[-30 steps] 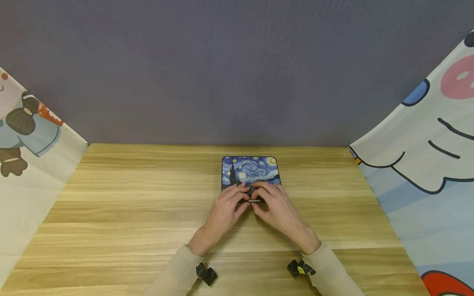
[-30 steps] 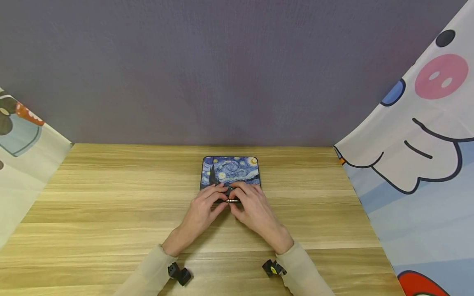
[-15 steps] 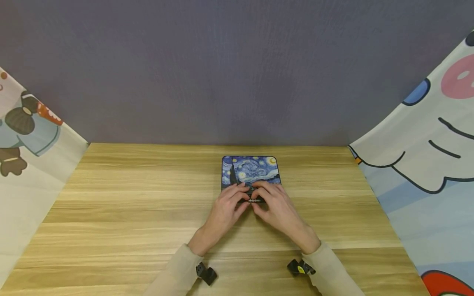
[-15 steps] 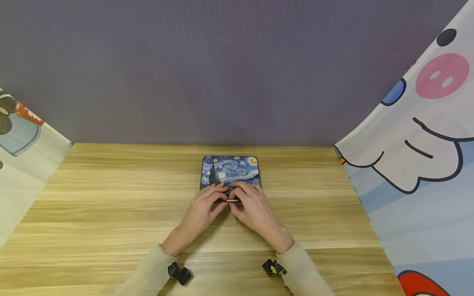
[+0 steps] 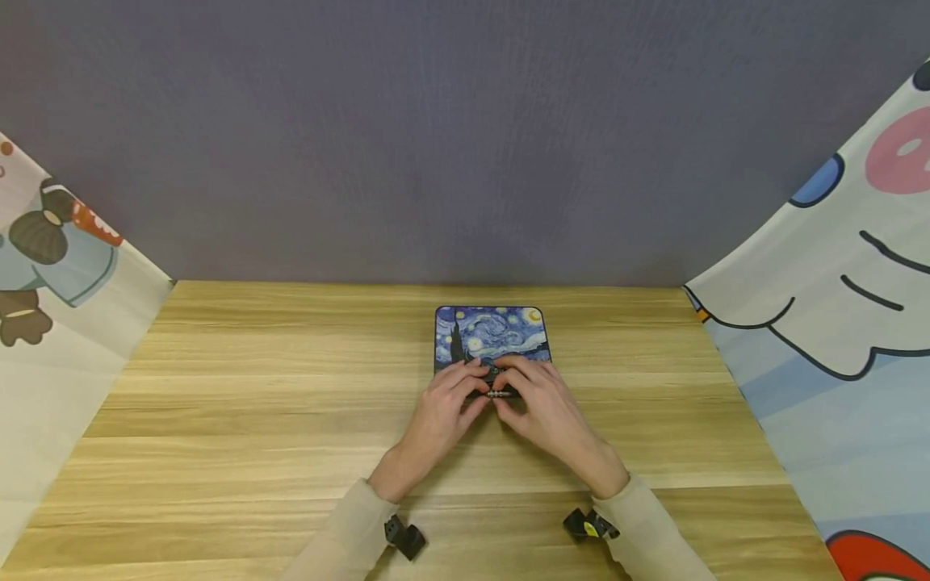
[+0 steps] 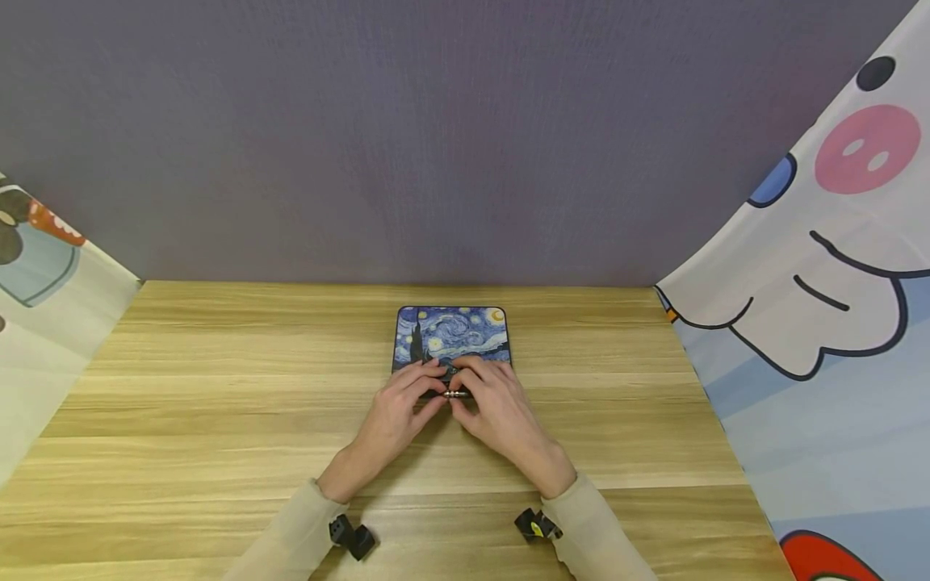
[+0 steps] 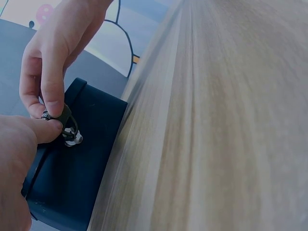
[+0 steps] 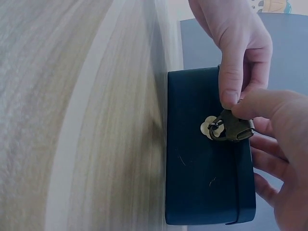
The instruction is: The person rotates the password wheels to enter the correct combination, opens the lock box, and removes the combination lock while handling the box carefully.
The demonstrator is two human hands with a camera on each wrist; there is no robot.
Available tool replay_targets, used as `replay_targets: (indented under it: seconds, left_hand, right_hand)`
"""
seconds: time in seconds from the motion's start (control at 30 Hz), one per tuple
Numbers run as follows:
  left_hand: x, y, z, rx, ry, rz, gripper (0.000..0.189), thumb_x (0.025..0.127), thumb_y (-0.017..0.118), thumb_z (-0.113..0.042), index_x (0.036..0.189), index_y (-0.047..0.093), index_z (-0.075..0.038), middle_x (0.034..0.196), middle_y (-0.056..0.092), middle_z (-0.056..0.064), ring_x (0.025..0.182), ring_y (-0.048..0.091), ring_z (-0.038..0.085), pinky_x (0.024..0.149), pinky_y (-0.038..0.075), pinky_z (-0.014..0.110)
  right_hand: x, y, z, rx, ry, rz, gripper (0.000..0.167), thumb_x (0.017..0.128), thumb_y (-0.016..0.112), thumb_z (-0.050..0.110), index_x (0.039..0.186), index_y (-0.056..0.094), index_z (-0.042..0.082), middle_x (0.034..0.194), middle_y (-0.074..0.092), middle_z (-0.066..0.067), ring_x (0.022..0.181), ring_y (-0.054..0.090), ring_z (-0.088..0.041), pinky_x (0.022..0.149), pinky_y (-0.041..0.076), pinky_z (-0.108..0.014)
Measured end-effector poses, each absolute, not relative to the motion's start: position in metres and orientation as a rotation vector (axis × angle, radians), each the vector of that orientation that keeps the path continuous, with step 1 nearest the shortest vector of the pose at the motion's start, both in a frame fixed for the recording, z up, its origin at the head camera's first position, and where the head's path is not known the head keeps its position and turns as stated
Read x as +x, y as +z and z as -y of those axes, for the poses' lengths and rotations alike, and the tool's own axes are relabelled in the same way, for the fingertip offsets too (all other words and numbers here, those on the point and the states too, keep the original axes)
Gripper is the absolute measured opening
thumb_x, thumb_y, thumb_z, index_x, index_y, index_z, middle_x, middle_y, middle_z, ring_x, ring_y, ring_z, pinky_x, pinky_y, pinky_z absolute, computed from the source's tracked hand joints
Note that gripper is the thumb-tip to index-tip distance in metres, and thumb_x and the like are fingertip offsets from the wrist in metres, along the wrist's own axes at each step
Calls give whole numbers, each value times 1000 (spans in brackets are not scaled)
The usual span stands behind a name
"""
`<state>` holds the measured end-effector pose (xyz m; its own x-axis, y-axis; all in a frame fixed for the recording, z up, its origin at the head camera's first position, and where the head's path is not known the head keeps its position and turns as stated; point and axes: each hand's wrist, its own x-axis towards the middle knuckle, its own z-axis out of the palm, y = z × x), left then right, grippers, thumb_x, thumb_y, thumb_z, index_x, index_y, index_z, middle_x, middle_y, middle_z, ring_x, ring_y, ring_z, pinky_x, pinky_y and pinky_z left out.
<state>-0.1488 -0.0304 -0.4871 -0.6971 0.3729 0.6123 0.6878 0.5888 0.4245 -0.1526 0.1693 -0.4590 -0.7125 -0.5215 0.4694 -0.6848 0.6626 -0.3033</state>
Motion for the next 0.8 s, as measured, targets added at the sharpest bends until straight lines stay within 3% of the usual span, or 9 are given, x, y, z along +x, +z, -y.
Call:
replay_targets:
  seconds: [0.8]
  left_hand:
    - [-148,-488,31,-843,-886,2376,16,84,86,-8,97,75,-7,121,74,10,125,66,27,116,49,41]
  right_hand:
    - [-152,-459,-170,960,675,2542,20,83,84,13,97,70,13,126,68,-9,114,67,-28,100,54,-51]
